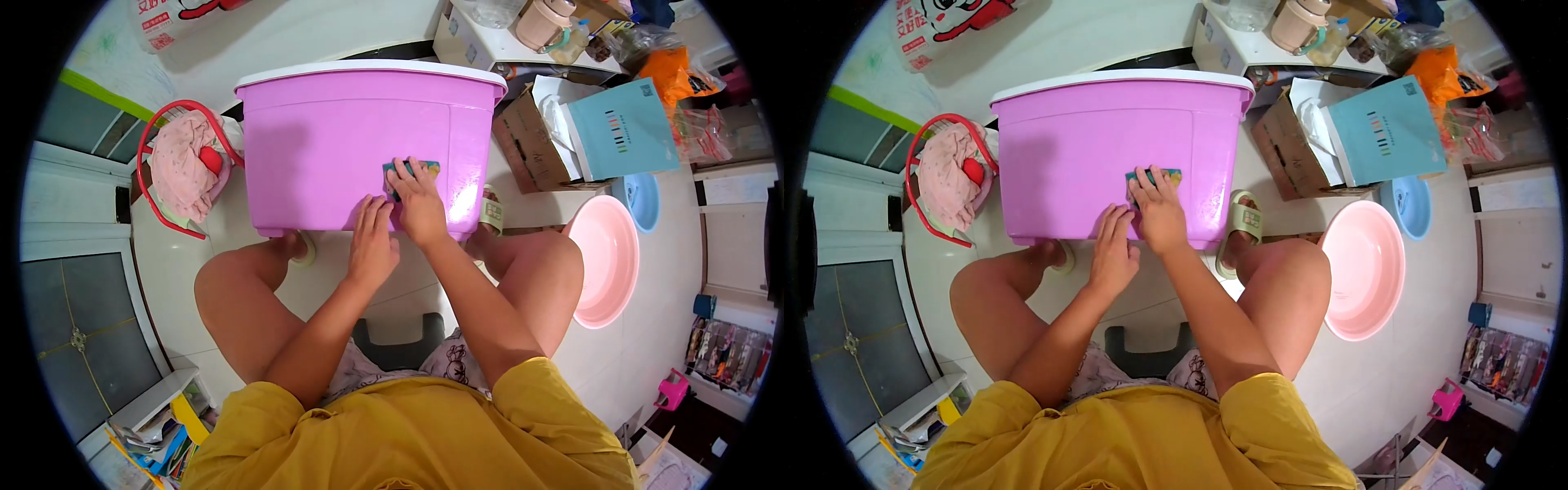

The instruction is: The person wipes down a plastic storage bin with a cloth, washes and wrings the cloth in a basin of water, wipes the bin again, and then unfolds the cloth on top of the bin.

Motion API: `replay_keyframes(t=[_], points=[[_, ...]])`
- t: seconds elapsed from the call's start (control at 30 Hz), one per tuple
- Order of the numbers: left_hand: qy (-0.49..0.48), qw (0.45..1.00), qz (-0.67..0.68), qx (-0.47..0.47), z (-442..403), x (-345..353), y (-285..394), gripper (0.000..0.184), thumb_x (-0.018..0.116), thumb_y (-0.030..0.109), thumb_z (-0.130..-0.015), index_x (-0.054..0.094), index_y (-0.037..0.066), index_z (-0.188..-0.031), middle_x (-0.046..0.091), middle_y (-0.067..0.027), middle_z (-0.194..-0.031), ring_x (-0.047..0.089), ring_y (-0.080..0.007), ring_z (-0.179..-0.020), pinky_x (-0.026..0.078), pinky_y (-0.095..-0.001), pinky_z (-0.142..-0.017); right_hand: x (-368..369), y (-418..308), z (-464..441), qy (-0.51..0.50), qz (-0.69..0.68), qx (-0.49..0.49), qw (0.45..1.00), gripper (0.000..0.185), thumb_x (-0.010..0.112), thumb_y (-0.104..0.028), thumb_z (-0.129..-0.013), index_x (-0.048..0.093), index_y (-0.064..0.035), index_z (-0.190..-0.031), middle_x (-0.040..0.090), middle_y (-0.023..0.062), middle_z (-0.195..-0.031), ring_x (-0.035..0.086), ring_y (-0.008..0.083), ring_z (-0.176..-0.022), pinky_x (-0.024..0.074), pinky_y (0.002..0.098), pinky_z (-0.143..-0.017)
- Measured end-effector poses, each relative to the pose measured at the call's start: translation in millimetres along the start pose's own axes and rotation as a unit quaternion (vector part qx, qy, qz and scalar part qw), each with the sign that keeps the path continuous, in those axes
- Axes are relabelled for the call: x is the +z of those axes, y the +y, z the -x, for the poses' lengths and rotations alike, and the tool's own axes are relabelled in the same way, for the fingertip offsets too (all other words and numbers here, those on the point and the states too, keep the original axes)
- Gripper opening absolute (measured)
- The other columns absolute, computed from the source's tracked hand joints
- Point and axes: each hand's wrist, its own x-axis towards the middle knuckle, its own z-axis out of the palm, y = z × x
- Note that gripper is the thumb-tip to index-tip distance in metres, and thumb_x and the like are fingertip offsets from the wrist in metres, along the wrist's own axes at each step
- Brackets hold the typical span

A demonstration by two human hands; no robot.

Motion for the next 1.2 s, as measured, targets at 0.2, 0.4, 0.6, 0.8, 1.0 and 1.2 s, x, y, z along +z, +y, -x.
replay_keyframes(t=[0.2,0.4,0.6,0.8,1.0,1.2], points=[[0.003,1.000,-0.014,0.013,1.3,0.3,0.1,0.053,0.058,-0.007,-0.067,0.049,-0.002,-0.119,0.043,-0.0185,-0.133,0.035,-0.0390,-0.133,0.034,-0.0455,-0.109,-7.9,5.2,17.9,-0.020,-0.058,-0.012,0.998,0.036,0.056,0.005,-0.074,0.066,-0.0047,-0.107,0.059,0.0109,-0.128,0.047,0.0347,-0.127,0.0345,0.0447,-0.110],[0.010,1.000,-0.001,0.005,1.0,0.4,4.1,0.051,0.055,-0.010,-0.066,0.051,0.001,-0.116,0.045,-0.0184,-0.131,0.036,-0.0392,-0.131,0.032,-0.0450,-0.110,-24.2,12.1,31.7,-0.019,-0.127,-0.014,0.992,0.033,0.055,0.007,-0.075,0.065,-0.0035,-0.104,0.061,0.0137,-0.123,0.053,0.0353,-0.120,0.0386,0.0460,-0.105],[0.032,0.999,-0.006,0.013,-0.5,1.7,6.3,0.050,0.055,-0.009,-0.067,0.051,0.001,-0.115,0.046,-0.0179,-0.127,0.038,-0.0390,-0.128,0.033,-0.0458,-0.108,-52.2,22.7,42.2,0.140,0.098,0.133,0.976,0.043,0.056,0.003,-0.077,0.059,-0.0047,-0.120,0.049,0.0195,-0.135,0.050,0.0378,-0.114,0.0410,0.0439,-0.097],[0.033,0.999,-0.008,0.006,-1.4,1.6,6.6,0.052,0.054,-0.008,-0.067,0.049,0.000,-0.118,0.046,-0.0177,-0.128,0.038,-0.0384,-0.127,0.033,-0.0450,-0.108,-40.2,21.3,55.5,0.062,0.064,0.235,0.968,0.041,0.061,-0.014,-0.086,0.055,-0.0023,-0.124,0.048,0.0176,-0.113,0.048,0.0364,-0.102,0.0446,0.0447,-0.087],[0.046,0.999,0.006,-0.008,-2.1,2.7,6.4,0.060,0.053,-0.007,-0.068,0.044,-0.001,-0.127,0.044,-0.0190,-0.130,0.038,-0.0385,-0.127,0.032,-0.0447,-0.108,-28.5,17.5,50.9,0.056,0.081,0.239,0.966,0.043,0.061,-0.022,-0.088,0.054,0.0007,-0.124,0.049,0.0176,-0.104,0.050,0.0353,-0.100,0.0474,0.0448,-0.080],[0.034,0.999,0.019,-0.029,-2.1,-3.3,8.7,0.063,0.053,-0.009,-0.068,0.043,-0.001,-0.129,0.043,-0.0195,-0.131,0.039,-0.0383,-0.126,0.033,-0.0431,-0.108,-25.0,-3.5,40.0,0.033,0.025,0.241,0.970,0.037,0.063,-0.021,-0.087,0.053,-0.0003,-0.115,0.051,0.0192,-0.099,0.054,0.0373,-0.092,0.0482,0.0457,-0.076]])
